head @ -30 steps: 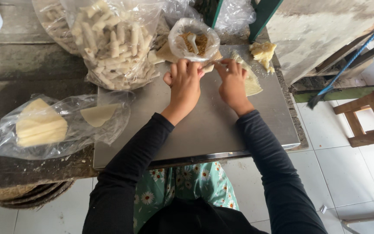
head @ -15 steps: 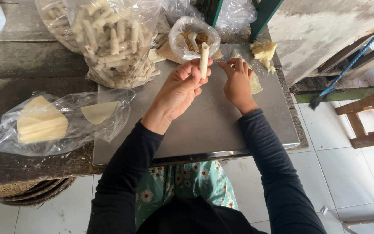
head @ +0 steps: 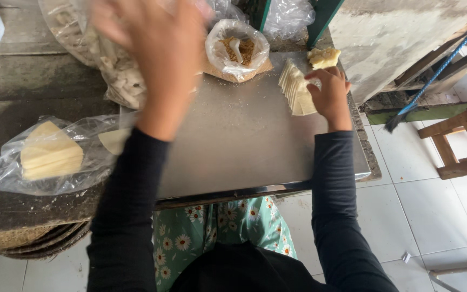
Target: The person repeatedly scoops a brown filling onto triangular dough sheets, folds them into sealed dumplings, and places them into a plastic bag. The process is continuous and repetitive throughout the clip.
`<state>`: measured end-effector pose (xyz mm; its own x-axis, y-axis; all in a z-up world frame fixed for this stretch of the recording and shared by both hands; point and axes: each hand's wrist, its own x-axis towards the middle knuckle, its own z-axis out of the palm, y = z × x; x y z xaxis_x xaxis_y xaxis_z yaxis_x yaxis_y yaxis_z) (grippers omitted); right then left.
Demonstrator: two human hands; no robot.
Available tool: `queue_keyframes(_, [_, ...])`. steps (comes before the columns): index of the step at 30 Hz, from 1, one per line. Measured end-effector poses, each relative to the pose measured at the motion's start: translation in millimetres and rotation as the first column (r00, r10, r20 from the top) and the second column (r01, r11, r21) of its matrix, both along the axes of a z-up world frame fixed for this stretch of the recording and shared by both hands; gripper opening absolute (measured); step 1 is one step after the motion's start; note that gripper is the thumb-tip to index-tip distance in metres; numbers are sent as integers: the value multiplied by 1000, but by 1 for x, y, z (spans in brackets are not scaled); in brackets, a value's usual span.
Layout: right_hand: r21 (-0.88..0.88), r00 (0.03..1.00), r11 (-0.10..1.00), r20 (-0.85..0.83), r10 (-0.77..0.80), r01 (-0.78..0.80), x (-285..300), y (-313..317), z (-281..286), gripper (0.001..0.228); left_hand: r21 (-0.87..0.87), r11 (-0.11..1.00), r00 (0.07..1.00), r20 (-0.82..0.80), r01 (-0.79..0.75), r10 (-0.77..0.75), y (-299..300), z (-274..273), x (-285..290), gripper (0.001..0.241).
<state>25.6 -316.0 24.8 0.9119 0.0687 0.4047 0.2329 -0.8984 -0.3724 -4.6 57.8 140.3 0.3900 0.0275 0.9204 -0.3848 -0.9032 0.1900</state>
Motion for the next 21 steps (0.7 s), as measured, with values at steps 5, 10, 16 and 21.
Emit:
queue_keyframes(5, [205, 906, 944, -289, 311, -258, -2, -49, -5, 23, 25, 839, 752, -457, 544, -474, -147, -100, -26, 11])
queue_keyframes(10, [292, 813, 871, -332, 479, -394, 4, -48, -14, 34, 126, 838, 781, -457, 531, -426, -188, -149, 1, 25])
queue_keyframes(16, [234, 807, 882, -359, 469, -408, 11, -33, -22, 23, -122, 872, 672, -590, 474, -448, -198, -169, 22, 4])
queue_keyframes(21, [327, 975, 940, -157, 158, -100, 10, -35, -29, 11, -94, 853, 758, -417, 513, -502, -197, -175, 20, 21])
